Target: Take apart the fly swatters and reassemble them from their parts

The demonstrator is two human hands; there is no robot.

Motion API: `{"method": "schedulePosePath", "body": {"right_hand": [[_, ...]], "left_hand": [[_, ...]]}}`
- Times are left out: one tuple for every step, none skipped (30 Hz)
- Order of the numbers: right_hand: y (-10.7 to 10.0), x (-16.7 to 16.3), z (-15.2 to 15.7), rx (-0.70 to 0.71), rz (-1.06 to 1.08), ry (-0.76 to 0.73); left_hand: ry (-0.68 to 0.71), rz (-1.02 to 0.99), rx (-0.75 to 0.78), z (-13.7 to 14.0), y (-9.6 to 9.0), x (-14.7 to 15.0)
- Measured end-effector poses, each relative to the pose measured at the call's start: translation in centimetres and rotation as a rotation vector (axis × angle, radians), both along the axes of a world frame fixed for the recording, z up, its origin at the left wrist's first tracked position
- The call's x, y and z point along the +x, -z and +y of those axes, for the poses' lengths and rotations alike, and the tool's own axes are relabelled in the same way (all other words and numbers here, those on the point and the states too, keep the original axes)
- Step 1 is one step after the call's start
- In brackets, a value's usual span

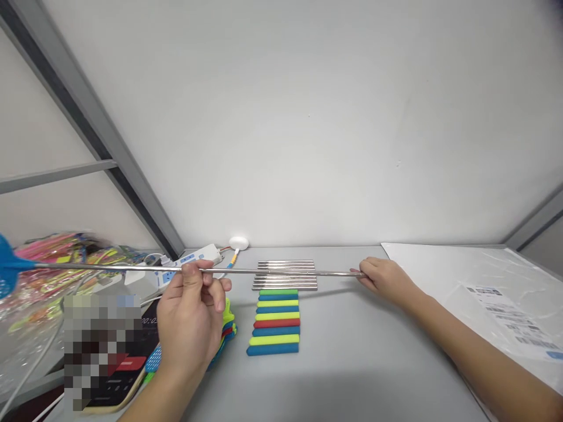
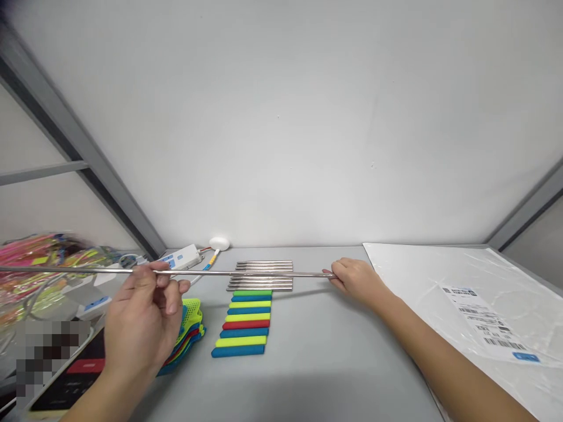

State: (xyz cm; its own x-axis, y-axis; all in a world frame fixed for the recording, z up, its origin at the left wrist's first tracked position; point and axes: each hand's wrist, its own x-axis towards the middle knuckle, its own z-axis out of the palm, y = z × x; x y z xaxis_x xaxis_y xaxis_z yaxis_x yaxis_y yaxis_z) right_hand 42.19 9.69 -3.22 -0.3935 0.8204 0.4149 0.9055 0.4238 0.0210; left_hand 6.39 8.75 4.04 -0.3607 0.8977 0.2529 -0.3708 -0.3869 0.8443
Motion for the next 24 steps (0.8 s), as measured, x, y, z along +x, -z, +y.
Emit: {"method": "schedulePosePath", "body": {"right_hand": [[0.0,0.5,-0.1,-0.008,0.001,0.018],[0.0,0.9,-0.2,-0.017,0.002,0.035],[0.1,1.3,-0.3,-0.027,0.003,0.050],[0.2,1.5,-0.4,-0.035,0.004,0.063],[0.3,1.6,-0.4,-0.041,0.006,0.075],[0.3,1.6,-0.5,-0.046,0.008,0.083],[0.4,1.4,-0.5,-0.053,0.009,0.085],[0.5,1.2,-0.5,-0.060,0.010,0.082],[0.6,0.9,-0.4,-0.069,0.011,0.077],[0.6,0.5,-0.4,-0.079,0.012,0.070],[0.7,0.3,-0.3,-0.089,0.013,0.064],[0.8,0.0,-0.2,-0.097,0.014,0.059],[0.9,-0.2,-0.1,-0.103,0.016,0.056],[1.0,-0.3,0.0,-0.109,0.018,0.054],[1.0,-0.3,0.1,-0.112,0.021,0.055],[1.0,-0.3,0.1,-0.113,0.024,0.058],[1.0,-0.2,0.2,-0.114,0.028,0.064],[1.0,0.0,0.3,-0.114,0.031,0.070],[1.0,0.1,0.4,-0.115,0.033,0.079],[1.0,0.2,0.4,-0.117,0.035,0.087],[1.0,0.3,0.4,-0.122,0.036,0.093],[1.0,0.3,0.5,-0.129,0.035,0.096],[1.0,0.3,0.5,-0.137,0.034,0.098],[1.0,0.1,0.5,-0.147,0.033,0.097]], "left_hand": [[0.001,-0.014,-0.015,0.1,0.3,0.1],[0.008,-0.028,-0.031,0.2,0.6,0.3],[0.021,-0.039,-0.046,0.3,1.0,0.5],[0.039,-0.047,-0.061,0.4,1.2,0.6],[0.060,-0.050,-0.076,0.4,1.5,0.8],[0.086,-0.047,-0.092,0.5,1.8,1.0],[0.117,-0.040,-0.108,0.5,2.0,1.2],[0.144,-0.032,-0.126,0.6,2.2,1.4],[0.166,-0.022,-0.143,0.5,2.3,1.5],[0.178,-0.014,-0.154,0.5,2.4,1.6],[0.178,-0.010,-0.156,0.5,2.4,1.6],[0.166,-0.009,-0.149,0.5,2.4,1.6],[0.144,-0.010,-0.135,0.5,2.3,1.5],[0.122,-0.012,-0.119,0.5,2.1,1.4],[0.100,-0.015,-0.100,0.5,1.8,1.2],[0.078,-0.019,-0.084,0.6,1.6,1.0],[0.059,-0.024,-0.071,0.7,1.3,0.8],[0.043,-0.028,-0.062,0.8,1.0,0.6],[0.031,-0.031,-0.056,0.9,0.8,0.3],[0.027,-0.034,-0.053,1.0,0.6,0.1],[0.023,-0.038,-0.052,1.1,0.4,-0.1],[0.021,-0.041,-0.053,1.2,0.4,-0.3],[0.019,-0.044,-0.053,1.3,0.3,-0.4],[0.012,-0.049,-0.053,1.3,0.4,-0.5]]}}
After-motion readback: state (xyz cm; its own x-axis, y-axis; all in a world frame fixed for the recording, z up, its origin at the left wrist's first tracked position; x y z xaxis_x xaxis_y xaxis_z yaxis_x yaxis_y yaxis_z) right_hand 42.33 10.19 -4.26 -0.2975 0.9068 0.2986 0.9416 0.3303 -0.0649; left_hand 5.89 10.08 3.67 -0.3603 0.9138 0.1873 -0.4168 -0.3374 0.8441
